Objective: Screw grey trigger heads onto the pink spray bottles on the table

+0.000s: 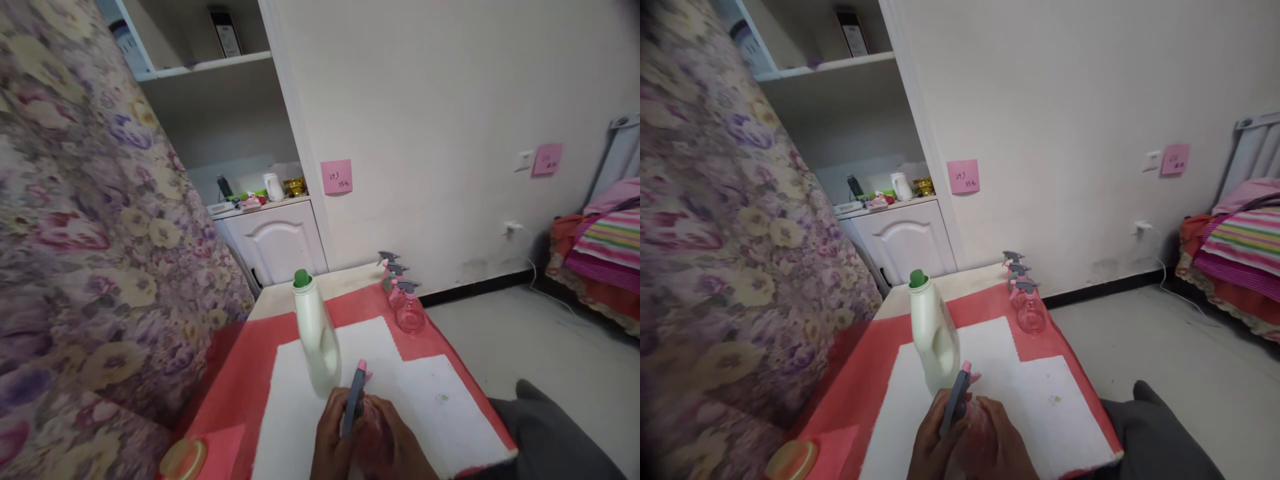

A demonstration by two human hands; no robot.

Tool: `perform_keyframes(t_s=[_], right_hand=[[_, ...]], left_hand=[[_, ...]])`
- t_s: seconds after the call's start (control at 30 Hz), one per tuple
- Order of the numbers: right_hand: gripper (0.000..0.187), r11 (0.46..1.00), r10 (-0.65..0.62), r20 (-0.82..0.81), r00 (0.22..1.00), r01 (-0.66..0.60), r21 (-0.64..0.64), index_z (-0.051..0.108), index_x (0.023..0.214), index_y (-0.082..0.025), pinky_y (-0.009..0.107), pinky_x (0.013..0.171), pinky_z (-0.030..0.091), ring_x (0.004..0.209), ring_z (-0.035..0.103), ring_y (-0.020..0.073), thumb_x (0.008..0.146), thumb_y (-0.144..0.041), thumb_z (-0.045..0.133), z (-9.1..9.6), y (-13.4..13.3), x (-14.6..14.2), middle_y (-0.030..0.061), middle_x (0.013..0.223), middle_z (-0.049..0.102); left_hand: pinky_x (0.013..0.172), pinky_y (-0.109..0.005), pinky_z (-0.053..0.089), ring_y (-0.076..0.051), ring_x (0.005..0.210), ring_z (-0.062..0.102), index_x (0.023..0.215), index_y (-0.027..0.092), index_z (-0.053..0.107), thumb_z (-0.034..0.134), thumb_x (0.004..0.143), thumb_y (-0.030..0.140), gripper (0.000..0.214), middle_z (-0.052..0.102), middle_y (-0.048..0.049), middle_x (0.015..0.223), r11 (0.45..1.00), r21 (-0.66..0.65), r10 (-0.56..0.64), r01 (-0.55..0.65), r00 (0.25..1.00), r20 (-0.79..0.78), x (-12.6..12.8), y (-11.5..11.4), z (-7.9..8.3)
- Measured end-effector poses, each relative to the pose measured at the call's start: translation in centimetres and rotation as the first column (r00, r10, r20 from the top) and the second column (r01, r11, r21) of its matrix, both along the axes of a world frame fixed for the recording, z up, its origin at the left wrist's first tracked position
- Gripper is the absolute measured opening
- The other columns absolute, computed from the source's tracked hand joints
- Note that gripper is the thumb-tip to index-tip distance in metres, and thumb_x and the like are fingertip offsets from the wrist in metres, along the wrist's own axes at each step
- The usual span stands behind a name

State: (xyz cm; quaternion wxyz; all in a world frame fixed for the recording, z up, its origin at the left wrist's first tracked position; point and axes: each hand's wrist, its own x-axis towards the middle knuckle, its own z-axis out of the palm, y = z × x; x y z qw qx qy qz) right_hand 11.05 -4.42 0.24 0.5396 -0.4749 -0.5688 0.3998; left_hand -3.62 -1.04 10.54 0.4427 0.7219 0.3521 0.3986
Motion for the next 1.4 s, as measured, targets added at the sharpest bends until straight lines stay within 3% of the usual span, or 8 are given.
perform_keyframes(t_s=[0.17, 0.6, 0.83, 0.9, 1.0, 1.1, 1.27, 1.4], right_hand=[[0.089, 1.0, 0.002, 0.005, 1.0, -0.002, 0.0, 0.042, 0.133, -0.026, 0.042, 0.107, 0.042, 0.126, 0.053, 0.0286, 0.051, -0.004, 0.069, 0.3, -0.2, 0.0, 0.0077, 0.135, 0.056], [0.086, 1.0, 0.0, -0.083, 0.997, 0.0, 0.008, 0.044, 0.129, -0.027, 0.041, 0.102, 0.046, 0.118, 0.059, 0.0271, 0.049, 0.0, 0.062, 1.2, -0.4, -0.3, 0.0049, 0.126, 0.062], [0.091, 1.0, 0.0, -0.017, 1.0, 0.0, -0.007, 0.042, 0.134, -0.026, 0.046, 0.11, 0.039, 0.129, 0.052, 0.0305, 0.051, -0.004, 0.071, -0.1, -0.1, 0.1, 0.0104, 0.138, 0.056], [0.094, 1.0, 0.007, -0.027, 1.0, -0.007, -0.002, 0.04, 0.138, -0.024, 0.048, 0.113, 0.036, 0.134, 0.048, 0.032, 0.053, -0.01, 0.077, -0.7, -0.1, 0.2, 0.0127, 0.143, 0.052], [0.097, 1.0, -0.011, -0.023, 1.0, 0.011, 0.004, 0.041, 0.142, -0.022, 0.049, 0.114, 0.035, 0.137, 0.044, 0.0342, 0.055, -0.025, 0.084, -0.9, -0.5, 0.5, 0.0144, 0.147, 0.048], [0.076, 0.99, -0.112, -0.013, 0.994, 0.112, 0.084, 0.051, 0.136, -0.024, 0.044, 0.11, 0.042, 0.132, 0.05, 0.0324, 0.066, -0.034, 0.08, 0.4, -1.2, 1.0, 0.0117, 0.14, 0.056], [0.041, 0.961, -0.132, 0.023, 0.991, 0.122, 0.249, 0.064, 0.119, -0.026, 0.034, 0.096, 0.052, 0.112, 0.062, 0.0256, 0.078, -0.027, 0.068, 5.4, -1.5, 1.1, 0.0073, 0.117, 0.066], [0.028, 0.976, -0.137, 0.043, 0.99, 0.127, 0.179, 0.066, 0.1, -0.023, 0.029, 0.081, 0.052, 0.091, 0.064, 0.0207, 0.074, -0.015, 0.061, 8.9, -0.6, -0.3, 0.0032, 0.095, 0.066]], left_hand=[[0.1, -0.035, 0.045, -0.025, 0.112, 0.059, 0.123, 0.026, 0.06, 0.055, 0.09, 0.041, 0.037, 0.065, -0.0072, 0.121, 0.993, -0.081, -0.083, 0.085, 0.996, 0.034, -0.3, -0.4, 0.4], [0.086, -0.032, 0.052, -0.022, 0.092, 0.064, 0.104, 0.022, 0.065, 0.064, 0.082, 0.043, 0.03, 0.072, -0.0063, 0.11, 0.996, -0.085, 0.03, -0.021, 0.994, 0.107, 0.5, -0.4, -1.0], [0.104, -0.036, 0.045, -0.025, 0.117, 0.06, 0.125, 0.024, 0.061, 0.057, 0.089, 0.041, 0.039, 0.068, -0.0082, 0.126, 0.994, -0.094, -0.05, 0.057, 0.996, 0.078, 0.1, -0.4, -0.1], [0.102, -0.034, 0.046, -0.025, 0.116, 0.06, 0.122, 0.025, 0.062, 0.058, 0.088, 0.041, 0.037, 0.068, -0.0071, 0.126, 0.996, -0.089, -0.022, 0.028, 0.997, 0.068, 0.2, -0.5, 0.1], [0.087, -0.031, 0.053, -0.023, 0.095, 0.067, 0.104, 0.023, 0.069, 0.067, 0.081, 0.045, 0.031, 0.074, -0.0055, 0.106, 0.99, -0.102, 0.103, -0.098, 0.994, 0.039, 0.5, -0.6, 0.0], [0.078, -0.03, 0.054, -0.022, 0.083, 0.067, 0.091, 0.022, 0.069, 0.074, 0.073, 0.046, 0.03, 0.074, -0.0033, 0.088, 0.976, -0.088, 0.205, -0.2, 0.978, 0.045, 0.8, -0.7, -0.4], [0.077, -0.03, 0.055, -0.022, 0.084, 0.068, 0.089, 0.022, 0.067, 0.075, 0.073, 0.042, 0.027, 0.072, -0.0024, 0.087, 0.967, -0.02, 0.256, -0.255, 0.959, 0.119, 1.6, -0.8, -1.2], [0.074, -0.029, 0.055, -0.021, 0.079, 0.067, 0.086, 0.022, 0.065, 0.072, 0.074, 0.034, 0.018, 0.069, -0.0007, 0.081, 0.95, 0.013, 0.308, -0.311, 0.945, 0.107, 2.1, -0.8, -1.7]])
